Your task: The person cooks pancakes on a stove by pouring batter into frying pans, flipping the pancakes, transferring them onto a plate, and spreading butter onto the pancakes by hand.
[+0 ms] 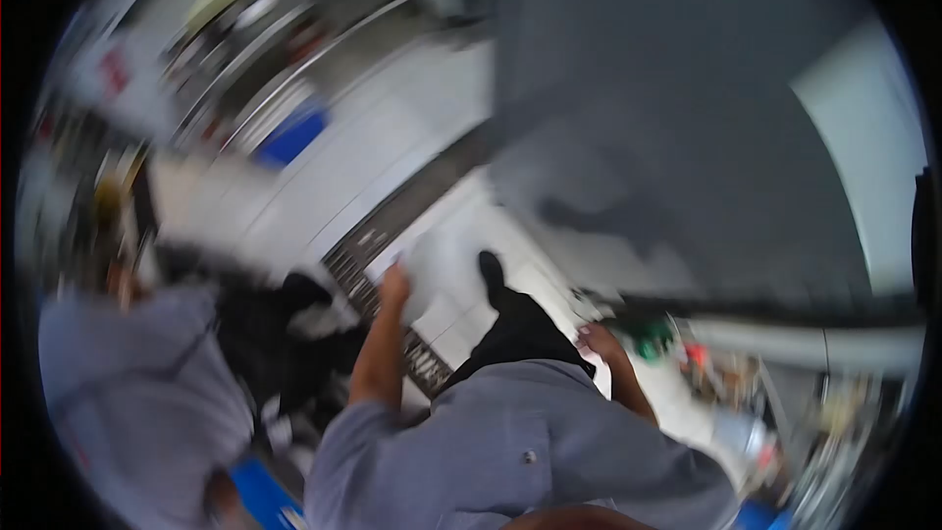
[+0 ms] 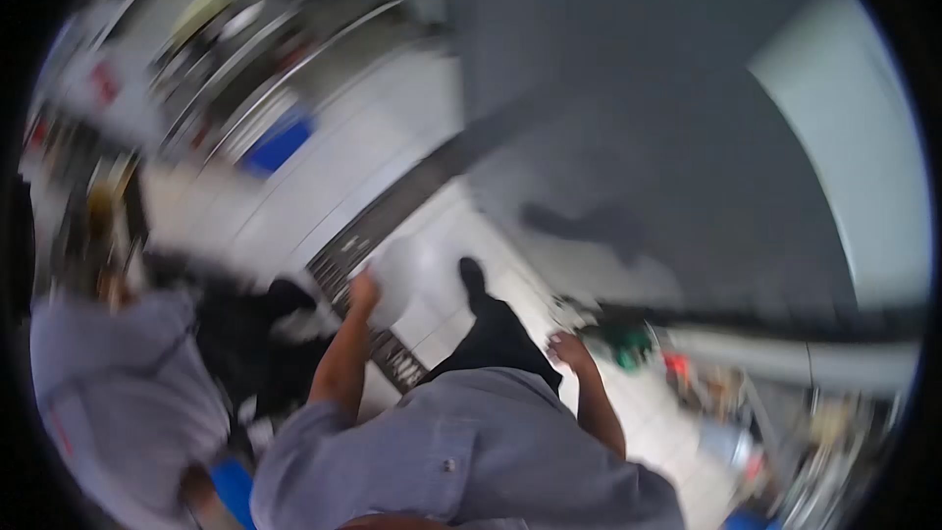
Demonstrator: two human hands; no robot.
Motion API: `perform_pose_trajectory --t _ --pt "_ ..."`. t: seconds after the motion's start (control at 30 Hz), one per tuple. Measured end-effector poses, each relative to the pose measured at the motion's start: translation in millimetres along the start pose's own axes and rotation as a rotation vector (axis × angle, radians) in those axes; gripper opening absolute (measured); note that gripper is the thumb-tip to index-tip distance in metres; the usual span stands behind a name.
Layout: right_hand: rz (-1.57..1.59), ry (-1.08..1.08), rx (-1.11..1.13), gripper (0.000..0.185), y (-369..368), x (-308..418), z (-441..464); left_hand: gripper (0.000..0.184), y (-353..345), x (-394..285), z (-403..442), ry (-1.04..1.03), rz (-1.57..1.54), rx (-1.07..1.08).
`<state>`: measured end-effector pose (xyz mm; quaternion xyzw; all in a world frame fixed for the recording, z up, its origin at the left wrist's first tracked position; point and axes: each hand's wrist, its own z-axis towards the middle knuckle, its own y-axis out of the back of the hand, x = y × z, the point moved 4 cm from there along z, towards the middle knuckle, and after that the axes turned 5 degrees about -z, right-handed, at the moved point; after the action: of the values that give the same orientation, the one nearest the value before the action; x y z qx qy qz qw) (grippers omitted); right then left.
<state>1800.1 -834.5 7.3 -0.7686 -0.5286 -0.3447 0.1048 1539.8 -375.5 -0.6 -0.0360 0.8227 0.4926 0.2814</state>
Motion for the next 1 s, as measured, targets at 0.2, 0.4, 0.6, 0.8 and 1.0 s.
perform_pose_trajectory --t 0.2,0.4,0.6,0.8,1.0 --pt "-0.048 -0.068 0.083 0.014 -51 111 146 0.046 32 -20 53 0.122 -0.444 -0.164" --pt "-0.32 0.349 0.302 0.025 -121 377 334 0.041 147 -5 74 0.478 -0.586 -0.284" --pt "-0.77 0.643 0.581 0.029 -261 600 433 0.033 224 82 127 0.541 -0.81 -0.715" --pt "-0.735 0.417 0.602 0.029 -440 677 514 0.039 304 174 203 0.788 -1.282 -0.897" --pt "-0.842 0.402 0.935 0.031 -596 756 471 0.035 386 343 326 1.244 -0.739 -0.763"
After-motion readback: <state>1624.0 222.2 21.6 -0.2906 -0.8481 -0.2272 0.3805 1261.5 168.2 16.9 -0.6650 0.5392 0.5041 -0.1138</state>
